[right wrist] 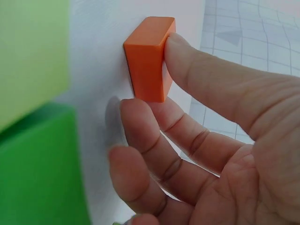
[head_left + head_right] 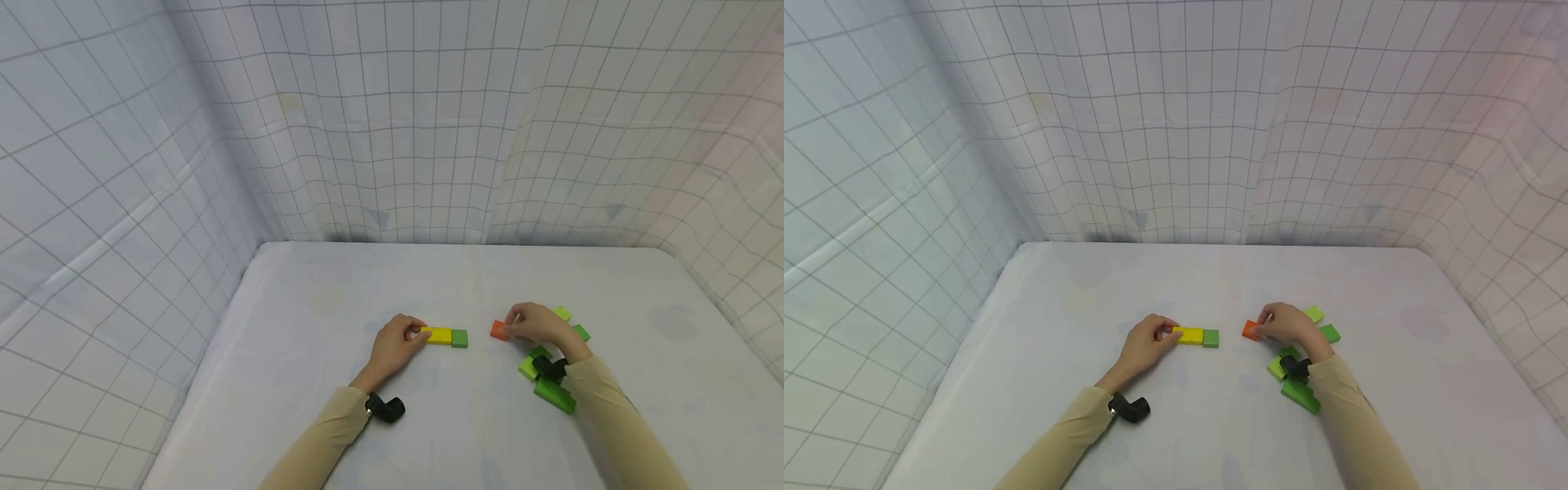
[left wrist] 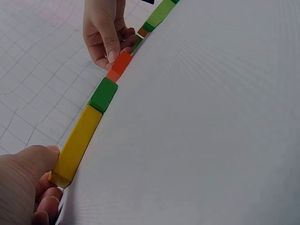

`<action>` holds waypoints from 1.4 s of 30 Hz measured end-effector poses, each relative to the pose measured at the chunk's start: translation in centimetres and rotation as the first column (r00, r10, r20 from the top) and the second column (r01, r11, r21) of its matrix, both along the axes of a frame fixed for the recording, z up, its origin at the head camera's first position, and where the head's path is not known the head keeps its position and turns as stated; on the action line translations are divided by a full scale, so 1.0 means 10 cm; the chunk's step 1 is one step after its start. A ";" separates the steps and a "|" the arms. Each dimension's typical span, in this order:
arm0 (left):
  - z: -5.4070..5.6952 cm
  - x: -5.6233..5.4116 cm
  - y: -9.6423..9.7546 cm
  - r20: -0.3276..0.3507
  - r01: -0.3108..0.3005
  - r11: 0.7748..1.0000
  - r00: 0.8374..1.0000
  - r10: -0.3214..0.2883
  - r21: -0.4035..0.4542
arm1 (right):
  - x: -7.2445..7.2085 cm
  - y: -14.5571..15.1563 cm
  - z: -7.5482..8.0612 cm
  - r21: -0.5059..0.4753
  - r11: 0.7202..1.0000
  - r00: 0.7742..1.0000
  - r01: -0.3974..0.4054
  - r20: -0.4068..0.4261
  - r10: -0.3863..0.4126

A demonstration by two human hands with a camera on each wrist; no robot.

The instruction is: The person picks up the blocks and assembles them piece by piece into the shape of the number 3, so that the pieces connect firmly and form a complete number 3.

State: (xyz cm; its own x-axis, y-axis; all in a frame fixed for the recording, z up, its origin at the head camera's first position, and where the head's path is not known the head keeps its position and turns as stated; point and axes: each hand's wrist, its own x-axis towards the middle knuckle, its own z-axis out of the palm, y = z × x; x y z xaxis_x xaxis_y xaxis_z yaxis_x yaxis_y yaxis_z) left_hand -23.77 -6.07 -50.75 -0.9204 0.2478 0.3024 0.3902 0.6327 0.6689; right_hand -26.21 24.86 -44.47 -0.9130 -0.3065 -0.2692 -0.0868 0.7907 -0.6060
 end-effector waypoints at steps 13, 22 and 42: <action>-0.01 0.02 -0.01 -0.088 0.032 0.999 0.996 -0.028 0.043 | -0.18 -0.20 0.01 -0.008 1.000 0.999 -0.011 0.040 0.011; -0.01 0.01 0.00 -0.023 0.006 1.000 1.000 -0.005 0.018 | -0.25 -0.30 -0.01 -0.021 0.999 0.999 -0.026 0.040 0.026; 0.03 0.03 0.01 0.006 -0.004 1.000 1.000 0.004 0.000 | -0.31 -0.43 -0.10 -0.098 0.995 0.998 -0.022 0.060 0.028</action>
State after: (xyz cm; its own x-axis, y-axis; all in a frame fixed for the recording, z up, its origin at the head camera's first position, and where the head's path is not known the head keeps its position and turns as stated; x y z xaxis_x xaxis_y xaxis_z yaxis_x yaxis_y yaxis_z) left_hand -23.51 -6.02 -50.43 -0.9232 0.2438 0.2971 0.3835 0.6347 0.6709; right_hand -29.36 20.55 -45.50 -0.8876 -0.3563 -0.2918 -0.0663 0.7259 -0.6846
